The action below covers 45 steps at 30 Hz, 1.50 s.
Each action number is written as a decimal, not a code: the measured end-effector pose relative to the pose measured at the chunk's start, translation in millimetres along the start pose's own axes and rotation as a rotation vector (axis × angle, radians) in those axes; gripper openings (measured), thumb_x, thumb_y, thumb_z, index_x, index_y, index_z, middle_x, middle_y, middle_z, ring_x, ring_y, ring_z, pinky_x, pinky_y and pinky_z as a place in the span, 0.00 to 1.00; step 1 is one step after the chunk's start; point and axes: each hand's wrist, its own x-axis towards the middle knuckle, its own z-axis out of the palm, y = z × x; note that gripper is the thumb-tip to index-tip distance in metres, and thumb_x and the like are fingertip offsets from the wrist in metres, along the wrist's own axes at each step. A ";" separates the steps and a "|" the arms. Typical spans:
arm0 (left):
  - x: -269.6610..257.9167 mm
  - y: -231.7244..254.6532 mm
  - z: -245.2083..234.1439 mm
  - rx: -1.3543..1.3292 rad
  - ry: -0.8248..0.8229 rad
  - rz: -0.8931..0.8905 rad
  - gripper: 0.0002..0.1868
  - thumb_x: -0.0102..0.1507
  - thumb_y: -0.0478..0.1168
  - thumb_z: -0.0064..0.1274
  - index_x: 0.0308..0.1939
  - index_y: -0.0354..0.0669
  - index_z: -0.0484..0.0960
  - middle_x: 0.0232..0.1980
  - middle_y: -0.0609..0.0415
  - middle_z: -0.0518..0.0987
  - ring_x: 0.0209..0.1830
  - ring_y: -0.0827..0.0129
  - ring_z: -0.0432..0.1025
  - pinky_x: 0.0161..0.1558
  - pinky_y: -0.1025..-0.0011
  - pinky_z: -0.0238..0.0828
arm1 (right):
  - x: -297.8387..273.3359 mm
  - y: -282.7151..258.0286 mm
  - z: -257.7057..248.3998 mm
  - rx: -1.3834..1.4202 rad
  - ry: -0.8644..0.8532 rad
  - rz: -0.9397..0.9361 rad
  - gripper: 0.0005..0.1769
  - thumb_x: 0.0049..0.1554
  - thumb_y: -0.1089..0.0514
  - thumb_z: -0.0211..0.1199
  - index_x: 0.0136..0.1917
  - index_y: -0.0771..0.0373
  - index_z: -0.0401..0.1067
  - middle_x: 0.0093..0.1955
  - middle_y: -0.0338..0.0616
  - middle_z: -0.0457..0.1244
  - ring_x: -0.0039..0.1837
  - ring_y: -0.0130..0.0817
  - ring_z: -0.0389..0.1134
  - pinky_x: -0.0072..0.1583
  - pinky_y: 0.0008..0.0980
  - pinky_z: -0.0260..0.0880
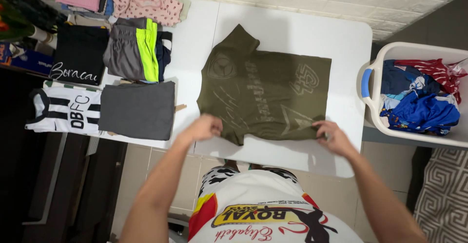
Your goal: The recorder folds various laundry items including shirts, shorts, and leggings on a white table.
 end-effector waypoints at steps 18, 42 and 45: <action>73.7 -75.0 -21.3 -0.413 0.736 -0.519 0.13 0.57 0.46 0.64 0.41 0.44 0.88 0.37 0.54 0.86 0.38 0.66 0.80 0.46 0.68 0.74 | 90.3 28.9 11.9 0.700 0.374 0.495 0.16 0.61 0.62 0.66 0.60 0.72 0.74 0.53 0.46 0.70 0.51 0.29 0.69 0.55 0.30 0.69; 36.6 -115.1 43.5 -0.974 0.767 -0.340 0.12 0.59 0.34 0.65 0.42 0.28 0.83 0.33 0.50 0.84 0.28 0.72 0.80 0.29 0.72 0.80 | 37.7 65.2 34.6 0.499 0.358 0.522 0.11 0.59 0.60 0.67 0.55 0.66 0.79 0.44 0.39 0.70 0.43 0.25 0.65 0.47 0.29 0.66; 22.3 -55.7 19.9 -0.799 0.802 -0.525 0.14 0.61 0.39 0.68 0.37 0.26 0.85 0.32 0.50 0.83 0.24 0.72 0.76 0.29 0.74 0.75 | 37.3 38.1 29.5 0.375 0.386 0.604 0.11 0.61 0.57 0.68 0.51 0.69 0.78 0.42 0.44 0.68 0.42 0.27 0.62 0.46 0.31 0.63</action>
